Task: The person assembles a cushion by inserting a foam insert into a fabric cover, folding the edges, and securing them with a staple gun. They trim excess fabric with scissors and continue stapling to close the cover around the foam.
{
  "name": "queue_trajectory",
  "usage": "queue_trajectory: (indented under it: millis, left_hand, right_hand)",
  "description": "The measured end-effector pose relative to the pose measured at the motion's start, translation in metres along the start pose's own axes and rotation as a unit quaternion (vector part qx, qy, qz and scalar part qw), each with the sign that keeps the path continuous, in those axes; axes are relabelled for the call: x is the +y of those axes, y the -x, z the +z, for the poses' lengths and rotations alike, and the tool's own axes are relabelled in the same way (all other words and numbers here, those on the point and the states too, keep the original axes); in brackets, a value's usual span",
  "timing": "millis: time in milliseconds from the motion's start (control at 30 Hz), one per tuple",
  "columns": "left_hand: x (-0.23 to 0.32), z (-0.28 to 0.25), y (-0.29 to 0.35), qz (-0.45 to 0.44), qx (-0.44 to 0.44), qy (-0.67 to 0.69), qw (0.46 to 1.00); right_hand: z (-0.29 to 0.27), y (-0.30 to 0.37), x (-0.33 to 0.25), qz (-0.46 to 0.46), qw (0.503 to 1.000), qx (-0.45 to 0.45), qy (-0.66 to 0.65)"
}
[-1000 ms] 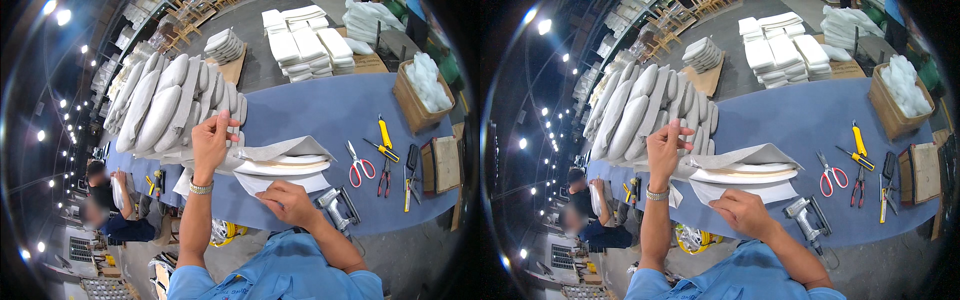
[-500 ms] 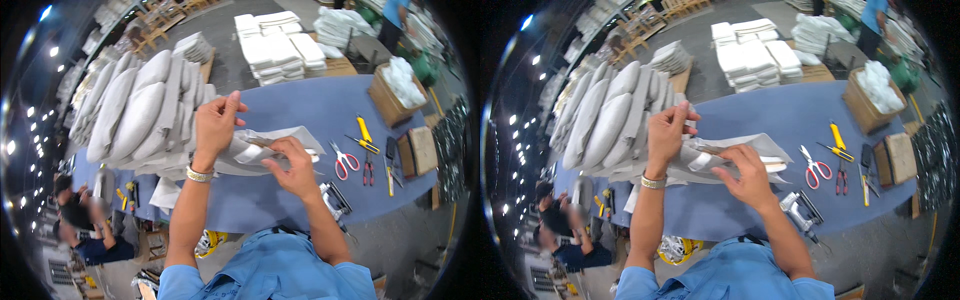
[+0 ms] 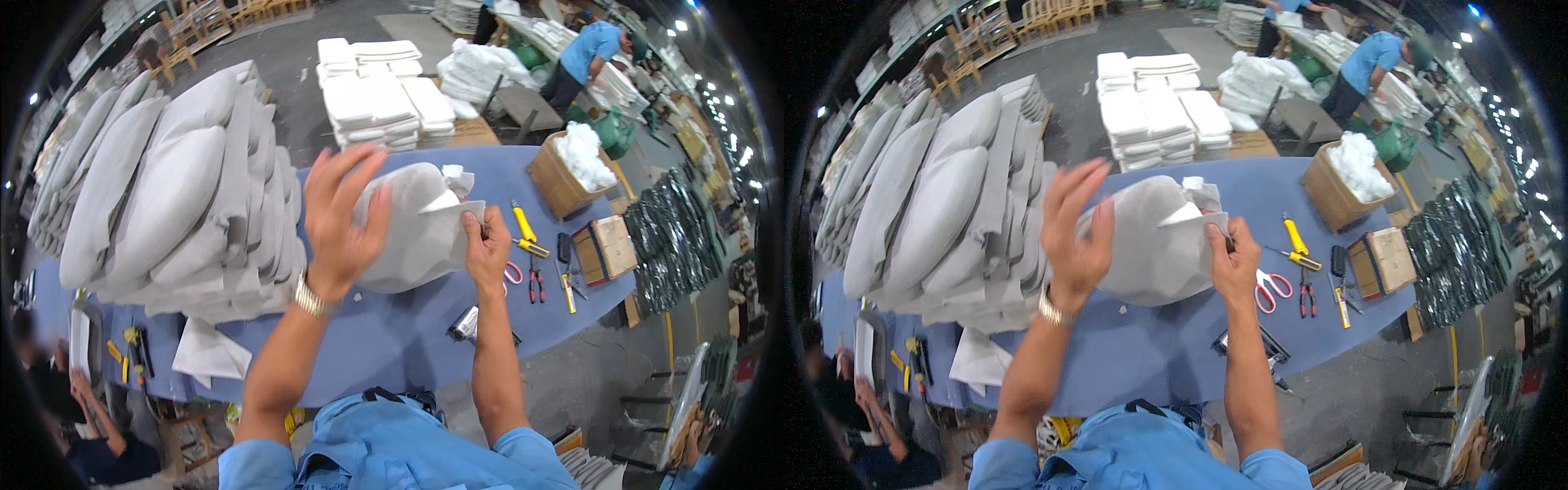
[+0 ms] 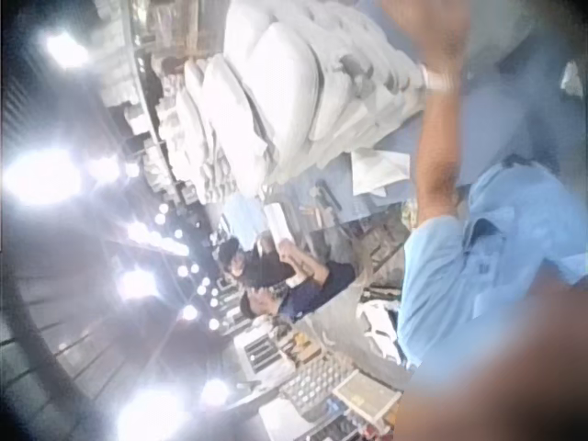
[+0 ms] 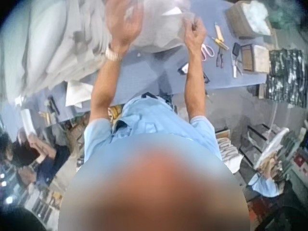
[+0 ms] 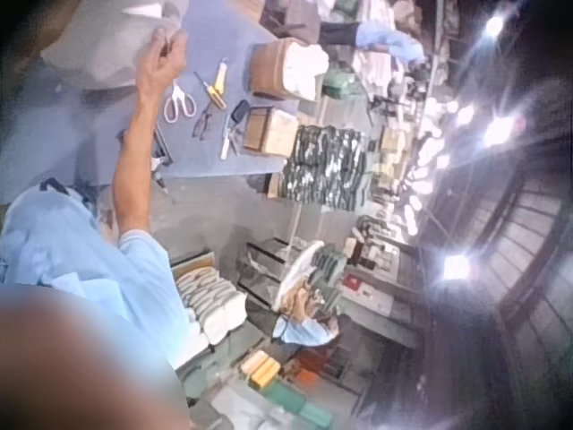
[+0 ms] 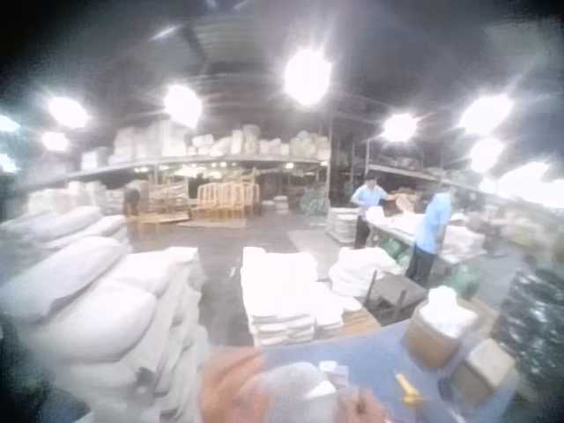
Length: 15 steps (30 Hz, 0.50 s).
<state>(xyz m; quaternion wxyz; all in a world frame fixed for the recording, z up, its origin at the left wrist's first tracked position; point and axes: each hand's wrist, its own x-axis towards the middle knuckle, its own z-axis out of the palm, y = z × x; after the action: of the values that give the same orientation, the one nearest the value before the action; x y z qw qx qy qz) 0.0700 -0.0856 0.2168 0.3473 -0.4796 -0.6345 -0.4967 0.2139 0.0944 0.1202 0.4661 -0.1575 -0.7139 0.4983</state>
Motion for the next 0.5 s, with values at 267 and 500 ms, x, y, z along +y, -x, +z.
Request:
queue_trajectory:
  millis: [267, 500]
  left_hand:
    - [-0.04, 0.013, 0.23, -0.467, -0.278, 0.231, 0.807]
    - [-0.06, 0.03, 0.245, -0.56, -0.321, 0.349, 0.68]
  right_hand:
    - [-0.043, 0.014, 0.021, 0.042, 0.987, -0.149, 0.05]
    - [-0.045, 0.008, -0.019, 0.087, 0.977, -0.167, 0.102]
